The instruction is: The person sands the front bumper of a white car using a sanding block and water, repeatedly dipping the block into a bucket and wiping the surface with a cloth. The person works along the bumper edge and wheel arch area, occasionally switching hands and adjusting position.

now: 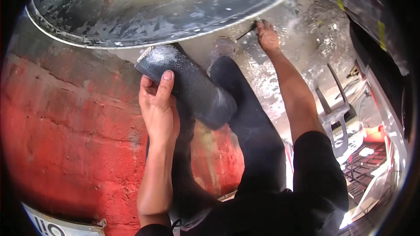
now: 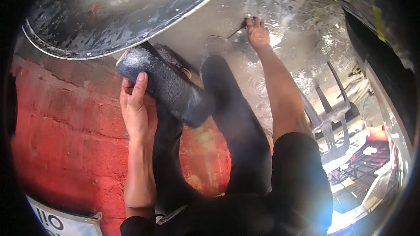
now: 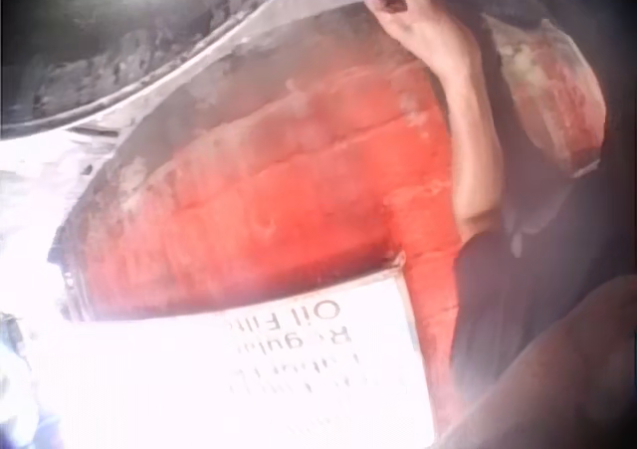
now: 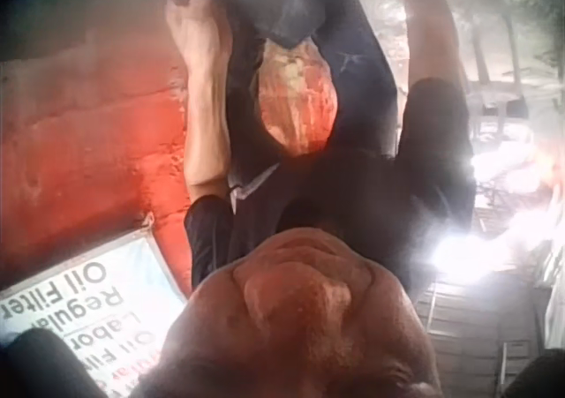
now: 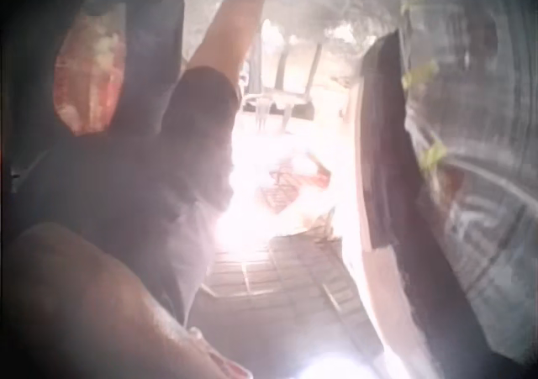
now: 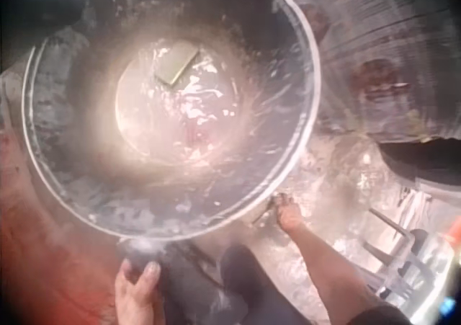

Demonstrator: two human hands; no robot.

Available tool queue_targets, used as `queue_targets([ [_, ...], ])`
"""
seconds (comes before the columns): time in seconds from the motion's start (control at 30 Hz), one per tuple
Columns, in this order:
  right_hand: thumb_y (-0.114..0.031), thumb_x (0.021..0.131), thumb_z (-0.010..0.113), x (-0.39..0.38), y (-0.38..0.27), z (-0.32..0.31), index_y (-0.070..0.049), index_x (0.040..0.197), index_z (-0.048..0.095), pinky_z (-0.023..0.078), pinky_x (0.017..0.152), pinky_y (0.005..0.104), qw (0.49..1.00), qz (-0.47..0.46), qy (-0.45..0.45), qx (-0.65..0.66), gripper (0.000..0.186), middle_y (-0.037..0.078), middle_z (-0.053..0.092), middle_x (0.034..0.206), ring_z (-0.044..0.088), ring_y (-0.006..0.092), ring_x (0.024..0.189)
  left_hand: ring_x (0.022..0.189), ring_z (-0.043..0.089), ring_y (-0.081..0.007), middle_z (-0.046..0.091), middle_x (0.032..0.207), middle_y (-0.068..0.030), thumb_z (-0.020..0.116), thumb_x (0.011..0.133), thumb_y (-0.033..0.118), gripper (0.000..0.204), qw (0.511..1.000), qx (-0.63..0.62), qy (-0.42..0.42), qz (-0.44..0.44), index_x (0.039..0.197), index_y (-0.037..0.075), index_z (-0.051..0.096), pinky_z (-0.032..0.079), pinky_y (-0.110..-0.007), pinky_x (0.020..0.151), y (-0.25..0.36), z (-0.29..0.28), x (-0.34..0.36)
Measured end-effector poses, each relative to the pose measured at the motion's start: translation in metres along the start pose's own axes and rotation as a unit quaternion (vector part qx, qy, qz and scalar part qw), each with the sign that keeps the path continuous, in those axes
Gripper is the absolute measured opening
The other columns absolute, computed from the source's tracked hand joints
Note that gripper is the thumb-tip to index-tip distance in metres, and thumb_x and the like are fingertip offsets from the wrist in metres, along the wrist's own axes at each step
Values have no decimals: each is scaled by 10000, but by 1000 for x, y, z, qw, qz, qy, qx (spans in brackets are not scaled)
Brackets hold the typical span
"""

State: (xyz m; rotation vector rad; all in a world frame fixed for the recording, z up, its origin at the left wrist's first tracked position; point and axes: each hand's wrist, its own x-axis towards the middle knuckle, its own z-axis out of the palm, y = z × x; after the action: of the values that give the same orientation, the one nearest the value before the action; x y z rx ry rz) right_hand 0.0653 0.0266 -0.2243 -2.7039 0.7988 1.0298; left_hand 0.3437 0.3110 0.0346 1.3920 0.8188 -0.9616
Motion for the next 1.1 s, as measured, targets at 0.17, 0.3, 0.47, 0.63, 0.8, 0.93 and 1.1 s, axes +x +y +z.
queue_targets([
  [0.17,-152,972,537,-28,16,-34,-61,1129,617,569,843,483,994,-23,-92,61,198,183,676,1085,658,408,997,989,625,-126,669,1131,-55,649,1006,144,256,999,-23,-2,-28,1230,39,581,516,-305,884,9,-1,-6],
  [0.3,-184,943,656,-114,29,-154,-29,1044,618,561,767,439,947,52,22,315,189,219,716,936,706,408,883,1050,622,-168,653,1183,-78,673,988,163,390,997,-59,-4,-49,1324,24,532,514,-341,929,-46,-19,-16],
  [0.47,-233,923,744,-211,24,-360,-13,1107,710,543,841,332,925,112,48,360,289,147,751,1002,712,207,918,1173,604,-221,600,1301,-113,659,997,154,502,988,-121,-95,22,1422,3,438,503,-399,1007,-21,18,-86],
  [0.63,-201,846,807,-248,5,-555,-8,1024,717,508,764,296,887,-70,-17,456,277,68,714,901,649,153,831,1351,453,-189,483,1469,-139,692,993,219,673,986,-30,-124,111,1493,-76,351,334,-334,1153,74,37,-122],
  [0.8,-314,833,792,-204,-51,-670,-2,1050,707,471,707,356,892,-261,-76,360,389,98,696,904,608,198,816,1304,521,-185,533,1437,-130,686,996,171,607,943,-45,-243,221,1480,-28,379,390,-342,1126,154,80,-195],
  [0.93,-226,807,829,-163,-101,-690,-3,1029,706,454,669,301,854,-326,-28,405,337,20,638,832,571,112,779,1221,609,-180,588,1390,-78,661,1001,110,495,922,-150,-305,183,1448,52,456,501,-368,1052,190,87,-240],
  [1.1,-210,782,860,-181,-130,-711,-73,1088,697,372,634,260,827,-238,78,504,373,-67,474,735,429,59,706,1177,648,-201,657,1307,-65,568,1042,131,339,908,-202,-330,162,1376,78,557,542,-395,1004,224,94,-266],
])
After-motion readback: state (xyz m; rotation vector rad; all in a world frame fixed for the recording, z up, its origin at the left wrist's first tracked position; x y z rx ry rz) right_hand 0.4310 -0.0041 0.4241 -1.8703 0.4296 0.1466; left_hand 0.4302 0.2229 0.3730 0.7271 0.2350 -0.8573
